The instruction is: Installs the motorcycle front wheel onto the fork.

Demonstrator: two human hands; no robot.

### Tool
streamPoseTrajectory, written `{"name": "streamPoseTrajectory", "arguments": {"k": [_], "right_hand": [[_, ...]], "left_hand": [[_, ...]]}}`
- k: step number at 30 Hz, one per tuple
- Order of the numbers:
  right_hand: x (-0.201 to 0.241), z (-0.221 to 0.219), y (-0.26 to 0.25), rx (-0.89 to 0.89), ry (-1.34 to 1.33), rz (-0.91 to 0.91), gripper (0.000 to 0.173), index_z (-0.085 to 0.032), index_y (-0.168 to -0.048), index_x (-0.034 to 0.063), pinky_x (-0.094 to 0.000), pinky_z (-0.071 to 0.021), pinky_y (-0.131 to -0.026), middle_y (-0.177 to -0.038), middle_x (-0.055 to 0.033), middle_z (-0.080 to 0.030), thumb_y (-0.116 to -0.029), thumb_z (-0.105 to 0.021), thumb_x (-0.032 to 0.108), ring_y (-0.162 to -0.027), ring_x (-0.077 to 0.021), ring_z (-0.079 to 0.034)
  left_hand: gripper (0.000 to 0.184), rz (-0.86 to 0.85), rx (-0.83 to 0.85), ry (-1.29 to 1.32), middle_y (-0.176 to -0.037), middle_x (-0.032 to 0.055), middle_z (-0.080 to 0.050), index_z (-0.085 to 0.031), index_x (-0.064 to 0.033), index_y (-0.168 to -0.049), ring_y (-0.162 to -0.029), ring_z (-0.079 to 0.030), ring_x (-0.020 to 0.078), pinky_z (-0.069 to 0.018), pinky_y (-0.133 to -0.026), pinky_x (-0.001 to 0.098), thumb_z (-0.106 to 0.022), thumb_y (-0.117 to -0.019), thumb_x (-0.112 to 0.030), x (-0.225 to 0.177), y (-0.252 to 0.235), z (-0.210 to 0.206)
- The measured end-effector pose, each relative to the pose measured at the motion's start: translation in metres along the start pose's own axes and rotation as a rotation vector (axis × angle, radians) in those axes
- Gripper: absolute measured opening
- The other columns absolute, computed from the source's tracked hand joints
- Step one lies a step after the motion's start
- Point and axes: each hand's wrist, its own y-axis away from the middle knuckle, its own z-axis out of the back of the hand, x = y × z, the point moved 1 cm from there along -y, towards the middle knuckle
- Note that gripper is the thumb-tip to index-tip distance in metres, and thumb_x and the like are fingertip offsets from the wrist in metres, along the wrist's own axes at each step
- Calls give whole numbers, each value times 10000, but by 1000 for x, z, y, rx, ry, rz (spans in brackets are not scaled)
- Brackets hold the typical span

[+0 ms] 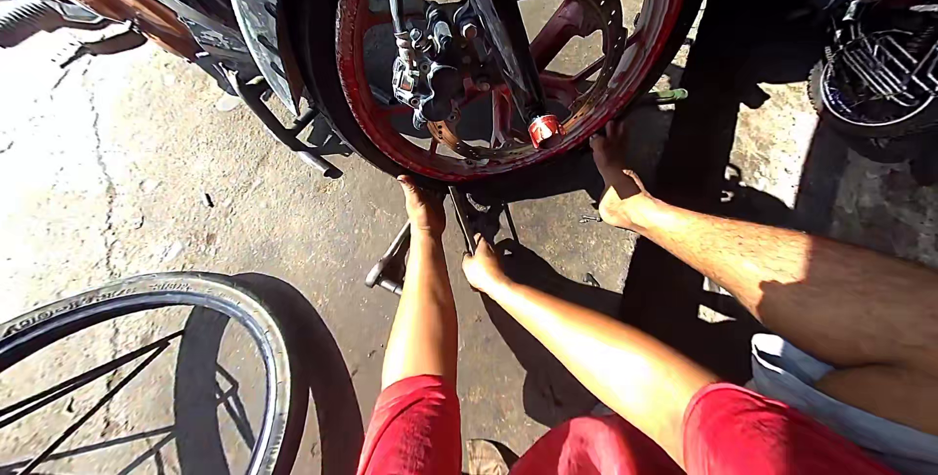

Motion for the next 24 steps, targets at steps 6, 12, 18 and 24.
{"name": "streamPoseTrajectory", "arguments": {"k": [6, 12, 18, 24], "right_hand": [[-58, 46, -74, -214, 339, 27, 426, -475, -1473, 91, -527, -503, -1029, -1305, -166, -672, -1093, -451, 282, -1237, -330, -642], [-43, 162, -66, 1, 624, 253, 466, -552, -1387, 78, -608, -481, -1002, -1185, -228, -686, -1097, -449, 428, -1169, -406, -646], [-14, 234, -48, -147, 975, 334, 385, -663, -1305, 152, -607, -495, -964, -1164, -172, -715, -1085, -451, 388, -1152, -378, -663], [5, 231, -48, -285, 1091, 271, 394, -691, -1192, 71, -634, -539, -838, -1139, -203, -706, -1093, -432, 350, -1076, -420, -685]], "left_hand": [[643, -280, -293, 233, -1309, 47, -647, -487, -144, -1434, -1223, -610, 156, -515, -1050, 425, -180, -1081, -586, 36, -9, -54], [611, -303, -422, 168, -1267, 64, -649, -482, -98, -1412, -1187, -621, 150, -524, -1025, 403, -178, -1103, -530, 31, -13, -59], [664, -324, -363, 110, -1386, 76, -622, -447, -112, -1486, -1275, -595, 176, -492, -1090, 426, -164, -1090, -563, 37, -11, -49], [756, -145, -552, -13, -1509, 84, -511, -219, -217, -1606, -1359, -530, 222, -479, -1097, 500, -229, -1028, -704, 55, 2, -57]]}}
